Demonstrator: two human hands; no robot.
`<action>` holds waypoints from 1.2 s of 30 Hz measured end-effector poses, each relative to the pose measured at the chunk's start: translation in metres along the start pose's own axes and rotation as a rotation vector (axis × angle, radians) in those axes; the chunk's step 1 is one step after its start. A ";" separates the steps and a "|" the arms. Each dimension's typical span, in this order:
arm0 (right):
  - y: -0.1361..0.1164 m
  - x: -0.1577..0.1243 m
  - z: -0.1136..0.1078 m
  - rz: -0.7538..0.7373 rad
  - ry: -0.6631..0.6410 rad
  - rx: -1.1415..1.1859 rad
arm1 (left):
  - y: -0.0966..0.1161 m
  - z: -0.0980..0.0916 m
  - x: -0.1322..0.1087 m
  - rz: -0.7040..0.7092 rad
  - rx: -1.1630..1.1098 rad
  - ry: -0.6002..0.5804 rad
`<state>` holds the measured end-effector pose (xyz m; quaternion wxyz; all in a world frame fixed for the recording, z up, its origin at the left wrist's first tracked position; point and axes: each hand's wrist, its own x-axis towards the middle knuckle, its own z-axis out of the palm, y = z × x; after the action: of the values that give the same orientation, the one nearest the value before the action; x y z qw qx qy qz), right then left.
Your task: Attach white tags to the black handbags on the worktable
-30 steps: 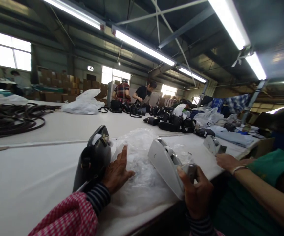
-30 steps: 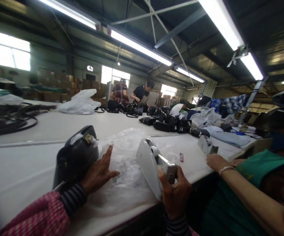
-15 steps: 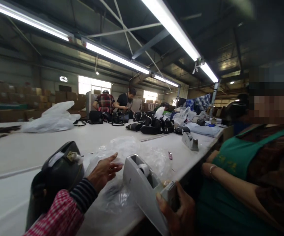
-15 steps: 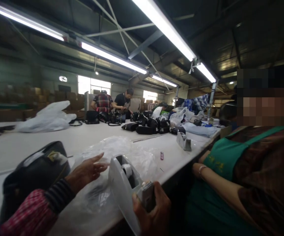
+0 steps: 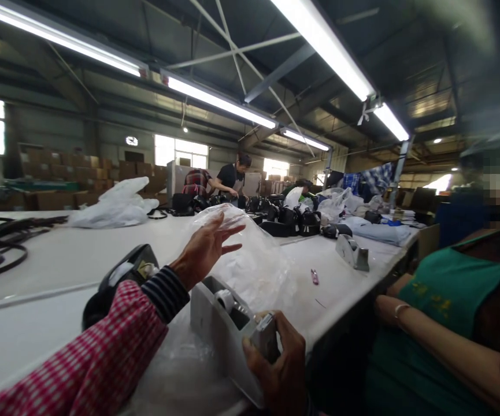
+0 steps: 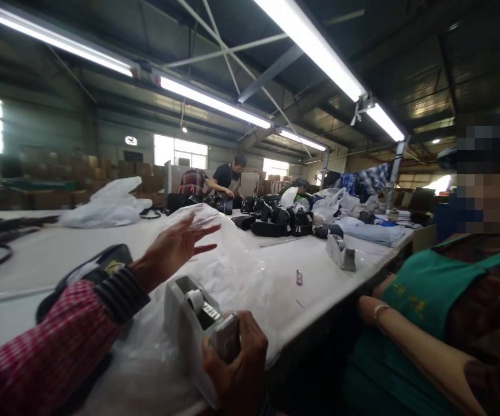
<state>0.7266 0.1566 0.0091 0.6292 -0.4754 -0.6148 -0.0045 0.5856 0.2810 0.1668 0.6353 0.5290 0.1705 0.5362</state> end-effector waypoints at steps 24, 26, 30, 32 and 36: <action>0.024 -0.027 0.015 0.334 -0.161 -0.063 | -0.016 -0.036 -0.024 0.142 0.009 0.045; 0.022 -0.027 0.015 0.382 -0.263 -0.047 | -0.015 -0.035 -0.024 0.147 0.034 0.037; 0.015 -0.018 -0.012 0.467 -0.454 0.149 | -0.011 -0.038 -0.025 0.139 0.033 0.077; 0.008 -0.003 -0.031 0.432 -0.402 0.242 | -0.009 -0.042 -0.024 0.153 0.035 0.104; -0.013 0.058 -0.032 0.210 -0.380 0.142 | -0.008 -0.050 -0.021 0.200 0.094 0.174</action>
<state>0.7579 0.1640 0.0688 0.5310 -0.4835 -0.6683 0.1941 0.5429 0.2886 0.1331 0.5362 0.5239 0.1963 0.6321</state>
